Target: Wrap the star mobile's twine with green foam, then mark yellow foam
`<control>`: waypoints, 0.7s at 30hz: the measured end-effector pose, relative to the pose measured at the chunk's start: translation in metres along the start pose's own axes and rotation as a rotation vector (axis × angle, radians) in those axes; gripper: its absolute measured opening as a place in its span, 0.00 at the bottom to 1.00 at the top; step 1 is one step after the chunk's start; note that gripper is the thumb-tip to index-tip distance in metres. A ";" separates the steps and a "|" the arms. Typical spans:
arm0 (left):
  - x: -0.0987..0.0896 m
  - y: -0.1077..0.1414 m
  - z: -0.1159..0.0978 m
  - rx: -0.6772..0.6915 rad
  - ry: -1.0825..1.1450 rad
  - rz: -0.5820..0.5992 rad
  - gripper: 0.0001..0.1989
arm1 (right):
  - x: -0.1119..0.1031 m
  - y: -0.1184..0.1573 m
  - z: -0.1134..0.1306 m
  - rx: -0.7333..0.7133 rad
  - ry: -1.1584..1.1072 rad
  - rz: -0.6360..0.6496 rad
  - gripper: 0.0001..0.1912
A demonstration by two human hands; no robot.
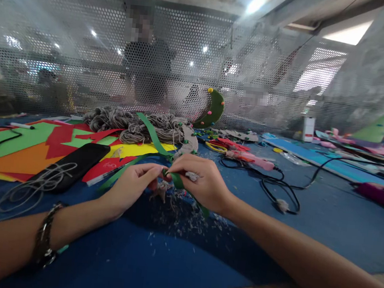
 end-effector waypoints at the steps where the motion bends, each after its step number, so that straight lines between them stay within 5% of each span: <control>1: -0.001 0.000 0.000 -0.005 0.035 -0.013 0.16 | 0.000 0.000 0.000 -0.003 -0.003 0.001 0.08; 8: -0.001 0.000 0.000 0.020 0.158 -0.036 0.13 | -0.001 -0.001 -0.003 0.033 -0.033 -0.031 0.08; 21: 0.004 0.003 -0.007 0.047 0.039 0.032 0.14 | 0.008 0.005 -0.006 0.283 -0.148 -0.079 0.02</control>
Point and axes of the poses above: each hand's wrist, its own y-axis away from the middle knuckle, its own x-axis out of the palm, z = x × y, the point moved 3 cm from there along -y, towards the middle knuckle, and after that the axes turned 11 degrees about -x, right-handed, at the moved point
